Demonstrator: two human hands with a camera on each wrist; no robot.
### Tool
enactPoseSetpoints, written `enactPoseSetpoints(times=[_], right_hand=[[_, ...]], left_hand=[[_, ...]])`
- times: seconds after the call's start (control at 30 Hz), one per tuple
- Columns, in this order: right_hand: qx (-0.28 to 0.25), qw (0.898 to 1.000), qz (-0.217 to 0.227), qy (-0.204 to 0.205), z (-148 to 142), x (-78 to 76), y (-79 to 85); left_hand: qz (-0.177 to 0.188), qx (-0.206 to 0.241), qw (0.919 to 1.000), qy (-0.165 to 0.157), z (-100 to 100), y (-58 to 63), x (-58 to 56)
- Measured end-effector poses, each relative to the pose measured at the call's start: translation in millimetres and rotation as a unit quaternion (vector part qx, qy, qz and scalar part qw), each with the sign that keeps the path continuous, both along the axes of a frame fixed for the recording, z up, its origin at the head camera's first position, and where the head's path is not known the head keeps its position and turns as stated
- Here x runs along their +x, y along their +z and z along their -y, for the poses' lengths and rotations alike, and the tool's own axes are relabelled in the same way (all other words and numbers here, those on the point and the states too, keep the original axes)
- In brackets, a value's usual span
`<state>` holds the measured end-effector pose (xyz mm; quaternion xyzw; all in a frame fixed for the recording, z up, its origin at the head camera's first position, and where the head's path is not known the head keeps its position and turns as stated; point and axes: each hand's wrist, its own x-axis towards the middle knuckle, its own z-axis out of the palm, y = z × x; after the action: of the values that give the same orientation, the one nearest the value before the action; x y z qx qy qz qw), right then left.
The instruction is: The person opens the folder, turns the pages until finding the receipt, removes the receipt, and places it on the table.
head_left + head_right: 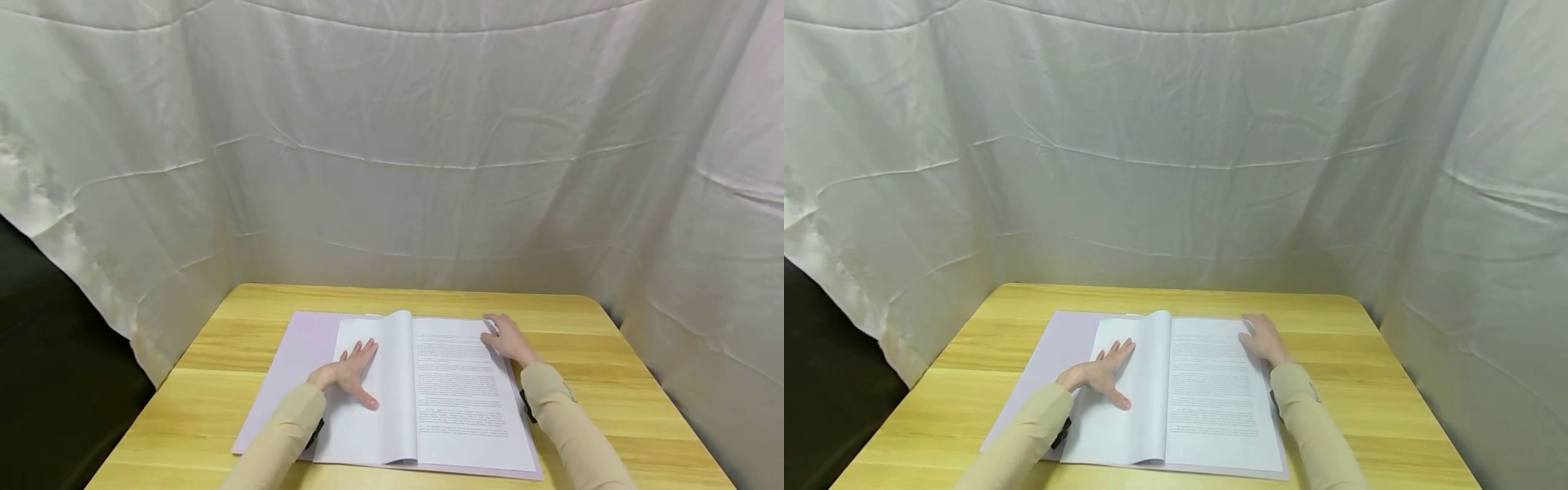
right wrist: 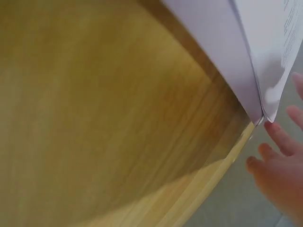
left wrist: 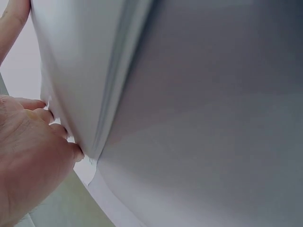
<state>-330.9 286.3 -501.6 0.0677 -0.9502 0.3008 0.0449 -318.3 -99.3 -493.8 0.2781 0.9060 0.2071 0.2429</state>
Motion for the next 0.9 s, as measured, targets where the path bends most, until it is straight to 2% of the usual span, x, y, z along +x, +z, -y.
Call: enactPoseSetpoints(times=[0.3, 0.47, 0.73, 0.9], right_hand=[[-0.022, 0.997, 0.005, -0.08, 2.3, -7.2, 0.8], [-0.043, 0.993, -0.009, -0.114, 3.5, -9.6, 1.3], [-0.097, 0.984, -0.022, -0.145, 4.0, -10.4, 1.7], [-0.094, 0.982, -0.011, -0.161, 2.7, -9.9, 0.1]], left_hand=[[-0.001, -0.002, 1.0, 0.006, -2.6, 1.6, 0.2], [-0.004, -0.009, 0.9999, 0.004, -2.9, 3.0, 1.4], [-0.002, -0.009, 1.0, 0.004, -2.2, 2.6, 2.6], [-0.002, -0.01, 0.9999, 0.005, -1.8, 3.5, 3.5]])
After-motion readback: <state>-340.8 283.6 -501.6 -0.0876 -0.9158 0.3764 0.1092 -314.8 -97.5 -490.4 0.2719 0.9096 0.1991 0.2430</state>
